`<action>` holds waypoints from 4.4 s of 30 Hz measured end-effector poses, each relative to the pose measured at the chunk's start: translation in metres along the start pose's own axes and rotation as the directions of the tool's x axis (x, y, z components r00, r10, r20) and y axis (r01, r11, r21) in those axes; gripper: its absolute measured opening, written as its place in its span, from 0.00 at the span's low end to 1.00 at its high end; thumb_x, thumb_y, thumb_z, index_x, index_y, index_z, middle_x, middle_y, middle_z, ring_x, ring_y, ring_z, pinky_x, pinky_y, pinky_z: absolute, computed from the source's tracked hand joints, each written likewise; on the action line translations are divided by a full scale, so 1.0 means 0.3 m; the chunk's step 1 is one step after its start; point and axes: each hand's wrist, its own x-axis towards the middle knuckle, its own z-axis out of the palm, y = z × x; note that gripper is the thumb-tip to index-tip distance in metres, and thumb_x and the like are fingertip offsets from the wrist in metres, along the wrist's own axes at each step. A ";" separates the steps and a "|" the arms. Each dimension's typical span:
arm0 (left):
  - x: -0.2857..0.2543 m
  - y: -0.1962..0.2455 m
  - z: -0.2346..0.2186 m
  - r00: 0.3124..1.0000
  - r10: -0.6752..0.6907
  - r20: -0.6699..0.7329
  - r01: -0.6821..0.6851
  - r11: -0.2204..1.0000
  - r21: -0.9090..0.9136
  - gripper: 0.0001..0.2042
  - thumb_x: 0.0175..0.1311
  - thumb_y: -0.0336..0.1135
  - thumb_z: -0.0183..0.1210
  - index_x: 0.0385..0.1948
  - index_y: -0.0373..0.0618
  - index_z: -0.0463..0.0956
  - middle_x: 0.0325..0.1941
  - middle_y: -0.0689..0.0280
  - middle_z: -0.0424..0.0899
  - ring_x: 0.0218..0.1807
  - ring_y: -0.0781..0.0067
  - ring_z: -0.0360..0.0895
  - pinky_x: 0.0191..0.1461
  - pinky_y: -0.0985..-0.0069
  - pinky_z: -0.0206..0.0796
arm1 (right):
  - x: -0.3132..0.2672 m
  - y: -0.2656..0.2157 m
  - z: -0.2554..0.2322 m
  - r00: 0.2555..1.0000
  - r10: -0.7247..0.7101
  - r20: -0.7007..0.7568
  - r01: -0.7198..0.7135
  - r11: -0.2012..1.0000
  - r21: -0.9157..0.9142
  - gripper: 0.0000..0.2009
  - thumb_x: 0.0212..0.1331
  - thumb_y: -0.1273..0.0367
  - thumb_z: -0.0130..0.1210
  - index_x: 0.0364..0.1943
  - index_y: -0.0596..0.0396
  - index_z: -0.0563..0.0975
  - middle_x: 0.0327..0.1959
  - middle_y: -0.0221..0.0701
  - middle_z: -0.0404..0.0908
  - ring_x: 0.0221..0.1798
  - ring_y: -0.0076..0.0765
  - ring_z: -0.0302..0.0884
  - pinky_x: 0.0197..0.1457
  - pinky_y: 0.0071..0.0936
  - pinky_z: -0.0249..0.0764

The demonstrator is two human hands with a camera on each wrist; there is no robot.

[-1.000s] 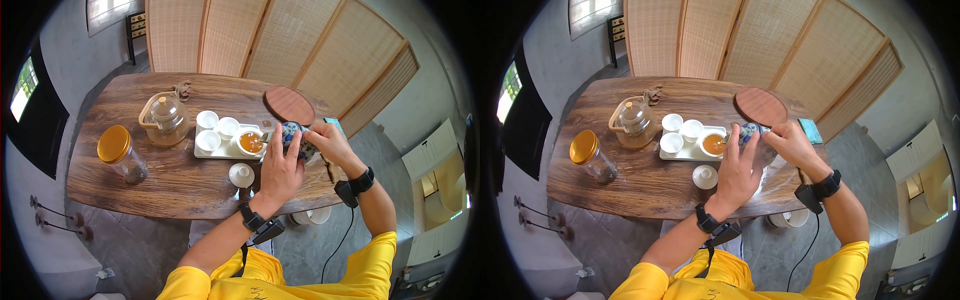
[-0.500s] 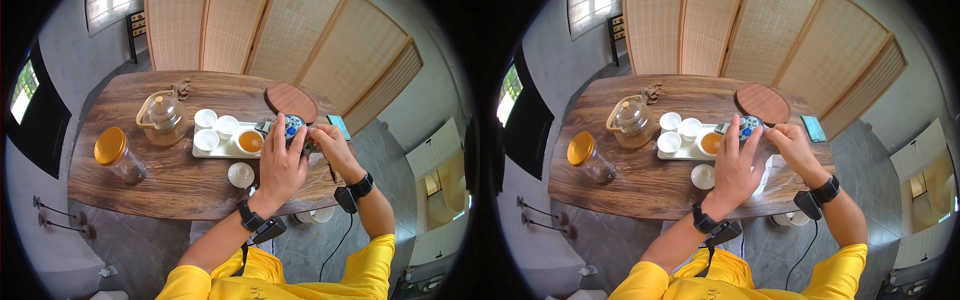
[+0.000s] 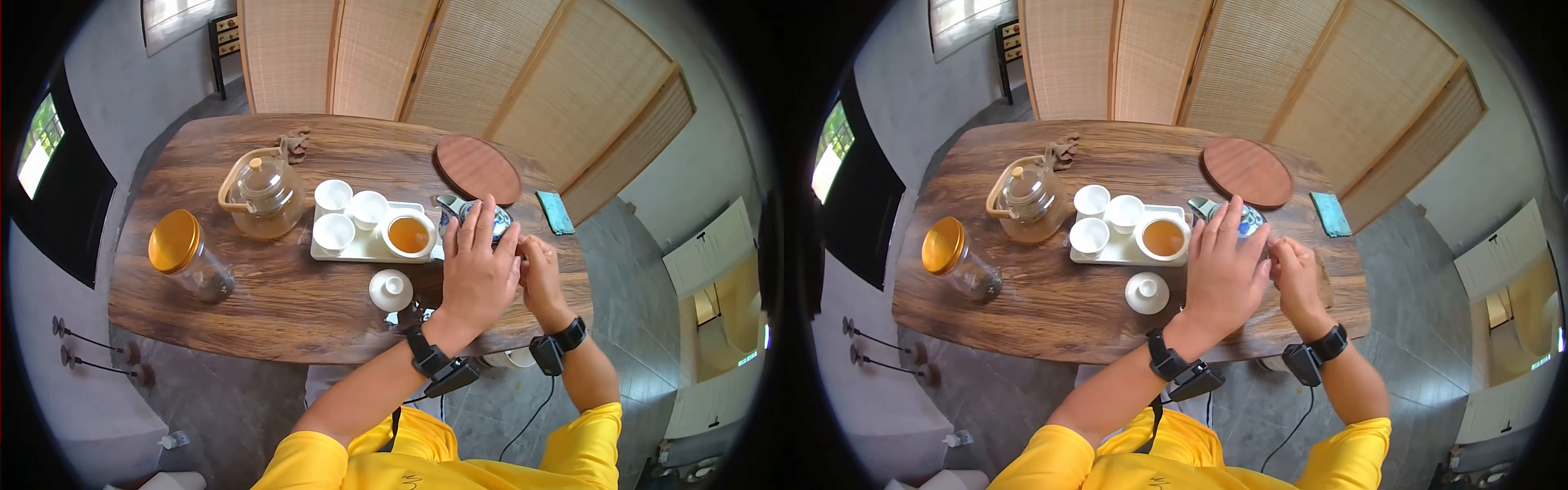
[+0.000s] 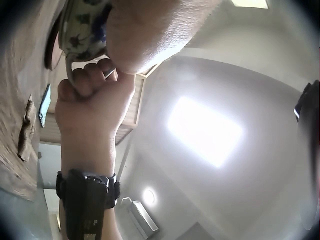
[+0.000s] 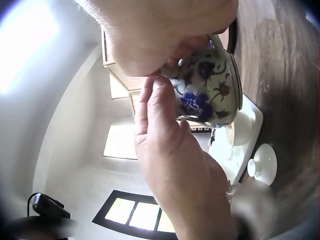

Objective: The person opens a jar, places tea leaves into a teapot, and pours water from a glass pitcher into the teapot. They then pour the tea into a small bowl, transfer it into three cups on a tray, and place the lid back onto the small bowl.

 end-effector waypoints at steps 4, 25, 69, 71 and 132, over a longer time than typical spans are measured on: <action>-0.012 0.014 0.077 0.999 0.028 0.030 -0.027 0.999 -0.030 0.21 0.65 0.39 0.64 0.59 0.43 0.82 0.76 0.42 0.69 0.78 0.41 0.65 0.78 0.41 0.55 | -0.011 0.107 -0.019 0.990 -0.108 -0.086 0.115 0.990 0.087 0.12 0.76 0.65 0.50 0.35 0.52 0.81 0.30 0.21 0.79 0.28 0.13 0.70 0.29 0.17 0.64; -0.059 -0.038 0.171 0.997 0.004 0.078 0.008 0.988 -0.153 0.19 0.63 0.39 0.67 0.53 0.37 0.85 0.72 0.43 0.74 0.72 0.39 0.71 0.76 0.50 0.62 | -0.006 0.363 0.009 0.892 -0.453 -0.003 0.426 0.841 -0.333 0.11 0.79 0.69 0.50 0.56 0.60 0.77 0.52 0.36 0.83 0.54 0.31 0.82 0.58 0.33 0.79; -0.455 -0.305 -0.529 0.883 -0.449 -0.134 0.429 0.890 -0.152 0.07 0.76 0.30 0.59 0.44 0.38 0.85 0.25 0.69 0.82 0.26 0.84 0.74 0.34 0.80 0.68 | -0.155 0.203 0.433 0.712 -0.404 0.575 0.702 0.369 -0.609 0.16 0.60 0.65 0.69 0.51 0.48 0.80 0.40 0.35 0.78 0.42 0.47 0.84 0.42 0.41 0.80; -0.453 -0.302 -0.524 0.886 -0.444 -0.134 0.430 0.894 -0.123 0.06 0.75 0.29 0.61 0.43 0.38 0.85 0.25 0.69 0.81 0.25 0.84 0.73 0.33 0.81 0.67 | -0.152 0.208 0.434 0.703 -0.410 0.581 0.711 0.376 -0.594 0.15 0.61 0.66 0.68 0.50 0.48 0.80 0.39 0.35 0.78 0.42 0.47 0.83 0.42 0.42 0.80; -0.461 -0.321 -0.532 0.916 -0.378 -0.135 0.358 0.922 -0.151 0.04 0.69 0.26 0.66 0.42 0.40 0.86 0.26 0.65 0.84 0.23 0.77 0.76 0.28 0.78 0.67 | 0.102 0.079 0.428 0.724 -0.539 0.429 0.671 0.411 -0.617 0.10 0.57 0.69 0.70 0.41 0.51 0.82 0.39 0.35 0.81 0.45 0.49 0.80 0.45 0.42 0.78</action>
